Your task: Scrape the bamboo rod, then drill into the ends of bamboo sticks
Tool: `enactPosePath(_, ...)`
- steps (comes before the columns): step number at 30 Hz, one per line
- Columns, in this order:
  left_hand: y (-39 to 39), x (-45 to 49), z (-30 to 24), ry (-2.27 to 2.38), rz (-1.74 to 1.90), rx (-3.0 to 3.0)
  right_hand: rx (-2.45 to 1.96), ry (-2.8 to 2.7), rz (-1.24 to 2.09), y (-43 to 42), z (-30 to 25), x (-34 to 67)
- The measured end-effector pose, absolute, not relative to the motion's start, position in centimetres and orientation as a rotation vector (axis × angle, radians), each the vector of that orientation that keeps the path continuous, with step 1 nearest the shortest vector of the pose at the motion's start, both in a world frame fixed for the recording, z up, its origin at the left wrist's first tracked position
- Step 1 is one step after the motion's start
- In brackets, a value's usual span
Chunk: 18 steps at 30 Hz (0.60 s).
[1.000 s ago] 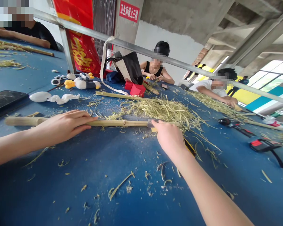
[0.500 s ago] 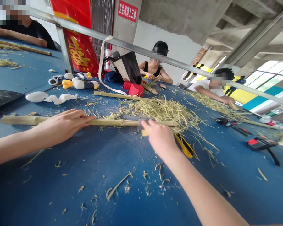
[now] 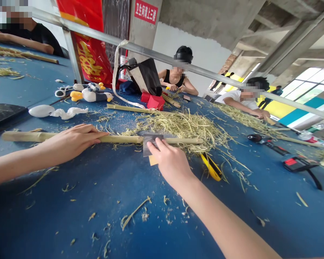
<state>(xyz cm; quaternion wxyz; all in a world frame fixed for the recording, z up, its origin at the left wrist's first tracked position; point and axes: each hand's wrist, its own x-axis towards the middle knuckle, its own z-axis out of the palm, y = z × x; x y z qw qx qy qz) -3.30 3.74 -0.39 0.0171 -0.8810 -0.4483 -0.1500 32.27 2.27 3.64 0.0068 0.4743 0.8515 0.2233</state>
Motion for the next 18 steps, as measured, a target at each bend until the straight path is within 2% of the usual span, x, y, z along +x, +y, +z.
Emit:
enactPosePath(3, 3.9, -3.4, -0.4, -1.397, -0.483, -2.738, 1.556, 2.677, 0.553, 2.9, 4.1, 33.4)
enactPosePath(7, 3.9, -3.3, -0.4, -1.366, -0.52, -2.745, 1.892, 2.344, 0.677, 4.2, 4.6, 35.8)
enactPosePath(13, 3.9, -3.3, -0.6, -1.321, -0.685, -2.699, 1.436, 2.799, 0.582, 2.5, 3.6, 33.2)
enactPosePath(18, 3.5, -3.0, 0.3, -1.369, -0.596, -2.742, 1.789, 2.499, 0.614, 3.7, 4.7, 35.5)
